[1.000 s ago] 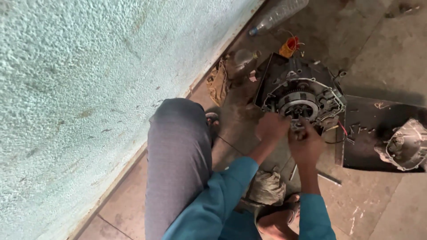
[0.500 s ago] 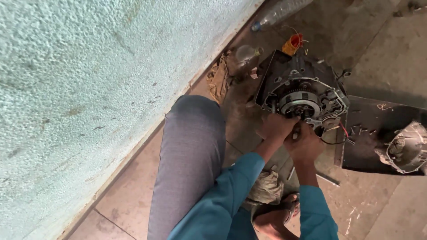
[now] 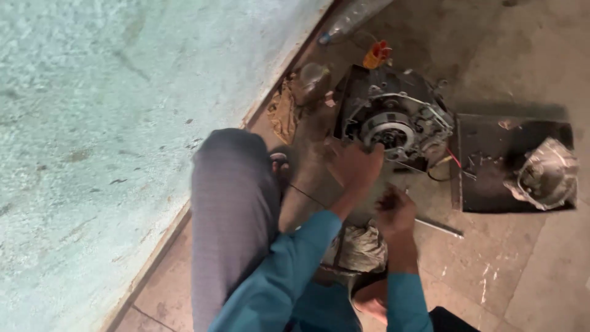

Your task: Repairing or assembling a motorcycle engine on the floor.

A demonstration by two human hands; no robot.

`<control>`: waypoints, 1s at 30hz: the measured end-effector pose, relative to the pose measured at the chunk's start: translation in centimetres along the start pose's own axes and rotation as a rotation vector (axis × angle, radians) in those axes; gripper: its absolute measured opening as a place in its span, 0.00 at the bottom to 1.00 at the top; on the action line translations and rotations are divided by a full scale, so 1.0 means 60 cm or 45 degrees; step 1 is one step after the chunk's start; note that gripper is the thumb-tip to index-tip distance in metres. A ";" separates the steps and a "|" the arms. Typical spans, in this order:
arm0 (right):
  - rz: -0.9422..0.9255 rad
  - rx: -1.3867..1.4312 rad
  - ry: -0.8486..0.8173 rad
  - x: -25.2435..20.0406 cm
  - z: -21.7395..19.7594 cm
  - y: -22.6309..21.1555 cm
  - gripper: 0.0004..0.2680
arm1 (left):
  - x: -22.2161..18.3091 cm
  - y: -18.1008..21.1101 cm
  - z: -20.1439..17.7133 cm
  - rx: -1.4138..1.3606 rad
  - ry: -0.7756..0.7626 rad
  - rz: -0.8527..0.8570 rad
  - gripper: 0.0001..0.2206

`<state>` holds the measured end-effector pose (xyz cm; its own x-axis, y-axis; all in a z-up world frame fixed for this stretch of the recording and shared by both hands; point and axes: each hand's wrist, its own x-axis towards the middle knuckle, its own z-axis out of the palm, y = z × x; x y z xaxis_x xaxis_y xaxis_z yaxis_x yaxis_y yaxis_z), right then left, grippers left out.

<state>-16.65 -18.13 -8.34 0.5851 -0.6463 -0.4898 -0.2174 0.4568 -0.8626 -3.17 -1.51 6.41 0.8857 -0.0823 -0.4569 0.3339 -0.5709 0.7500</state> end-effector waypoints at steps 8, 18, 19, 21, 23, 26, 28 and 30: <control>0.105 0.988 -0.241 -0.143 0.000 -0.035 0.16 | -0.138 -0.037 0.096 0.442 -0.333 0.916 0.19; 0.138 0.881 -0.054 0.052 -0.248 0.125 0.12 | -0.214 -0.028 0.150 0.155 -0.244 1.484 0.21; 0.147 1.114 -0.002 0.089 -0.283 0.124 0.08 | -0.212 -0.027 0.157 0.124 -0.280 1.414 0.21; 0.158 1.359 0.059 0.161 -0.345 0.091 0.08 | -0.205 -0.022 0.169 0.105 -0.326 1.343 0.22; 0.080 0.864 0.300 0.231 -0.409 0.023 0.04 | -0.201 -0.013 0.182 0.106 -0.405 1.158 0.24; -0.043 0.169 0.506 0.292 -0.449 -0.085 0.03 | -0.173 -0.024 0.211 0.204 -0.515 0.922 0.27; -0.098 -0.073 0.360 0.404 -0.724 0.049 0.04 | -0.153 -0.036 0.227 0.169 -0.580 0.808 0.28; -0.123 -0.297 0.197 0.458 -0.678 0.040 0.11 | -0.135 -0.054 0.227 0.159 -0.640 0.668 0.30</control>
<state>-32.85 -59.69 -29.02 0.4899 -0.7734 -0.4022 -0.3511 0.2473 -0.9031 -15.81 -10.10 1.13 0.6542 -0.7173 -0.2397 -0.1587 -0.4401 0.8838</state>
